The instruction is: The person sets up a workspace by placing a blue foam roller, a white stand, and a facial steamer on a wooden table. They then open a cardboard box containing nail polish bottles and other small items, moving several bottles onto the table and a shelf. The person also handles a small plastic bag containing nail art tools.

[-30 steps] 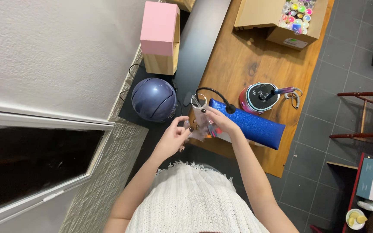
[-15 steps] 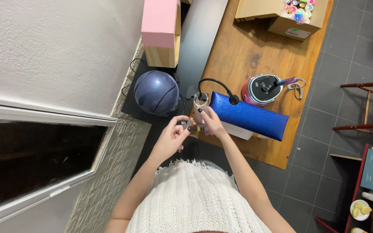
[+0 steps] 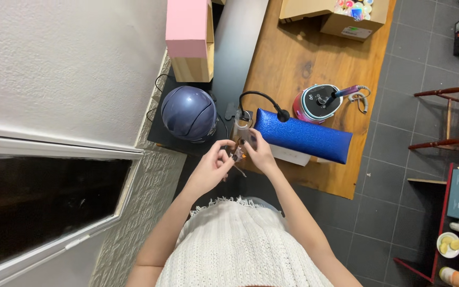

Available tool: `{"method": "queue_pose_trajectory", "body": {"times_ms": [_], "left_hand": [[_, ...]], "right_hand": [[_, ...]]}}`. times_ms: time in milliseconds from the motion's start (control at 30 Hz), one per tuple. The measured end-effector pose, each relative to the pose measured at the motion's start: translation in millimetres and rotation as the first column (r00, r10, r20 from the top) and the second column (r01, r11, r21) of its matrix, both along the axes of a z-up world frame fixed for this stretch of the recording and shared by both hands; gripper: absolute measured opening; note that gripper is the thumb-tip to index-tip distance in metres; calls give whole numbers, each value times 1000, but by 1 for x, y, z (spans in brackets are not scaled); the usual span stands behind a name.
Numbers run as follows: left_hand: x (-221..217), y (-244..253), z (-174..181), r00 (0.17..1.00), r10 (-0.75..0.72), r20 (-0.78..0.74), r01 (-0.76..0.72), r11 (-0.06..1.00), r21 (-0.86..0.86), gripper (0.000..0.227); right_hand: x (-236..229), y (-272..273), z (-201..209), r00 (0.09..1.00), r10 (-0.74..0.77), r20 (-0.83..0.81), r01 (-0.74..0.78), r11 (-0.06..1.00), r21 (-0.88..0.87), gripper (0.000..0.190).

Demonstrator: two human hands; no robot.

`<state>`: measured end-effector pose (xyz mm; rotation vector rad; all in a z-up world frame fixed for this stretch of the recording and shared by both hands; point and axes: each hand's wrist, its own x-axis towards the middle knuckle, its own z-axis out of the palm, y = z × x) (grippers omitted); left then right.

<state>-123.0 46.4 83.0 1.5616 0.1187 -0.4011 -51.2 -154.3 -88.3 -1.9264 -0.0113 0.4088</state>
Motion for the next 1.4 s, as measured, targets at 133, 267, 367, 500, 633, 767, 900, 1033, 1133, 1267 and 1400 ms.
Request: {"method": "queue_pose_trajectory", "body": {"times_ms": [133, 267, 367, 500, 633, 767, 900, 1033, 1133, 1267, 1400], "left_hand": [[4, -4, 14, 997, -82, 8, 82, 996, 45, 46], [9, -6, 28, 977, -213, 26, 208, 970, 129, 46], [13, -9, 36, 960, -274, 58, 265, 955, 131, 41], [24, -16, 41, 939, -333, 84, 328, 942, 67, 32], [38, -32, 42, 916, -381, 126, 385, 923, -7, 37], [48, -57, 30, 915, -362, 178, 386, 914, -122, 48], [54, -91, 7, 936, -260, 236, 326, 894, -308, 55], [62, -105, 13, 941, -249, 231, 308, 910, -276, 57], [67, -102, 29, 875, -295, 383, 276, 955, 105, 50], [81, -105, 38, 812, -358, 462, 131, 882, 453, 44], [91, -113, 34, 775, -387, 499, 28, 811, 585, 39]], "right_hand": [[-9, -10, 14, 999, 38, 36, -33, 992, -120, 55], [-17, -28, 32, 990, 134, -44, -140, 911, -389, 58], [-24, -43, 58, 991, 92, 95, -49, 921, -387, 48], [-34, -53, 104, 930, -139, 339, 126, 990, 61, 35], [-42, -52, 112, 946, 12, 323, -87, 972, 219, 77], [-45, -24, 87, 963, -122, 242, 28, 933, 358, 106], [-47, -26, 73, 908, -218, 357, 108, 947, 303, 55], [-46, -33, 14, 900, -268, 344, 113, 905, 410, 53], [-48, -34, 29, 920, -232, 315, 110, 926, 362, 110], [-37, -27, 4, 912, -401, 83, 319, 822, 471, 80], [-19, -16, -12, 815, -579, 12, 487, 697, 526, 83]]}}
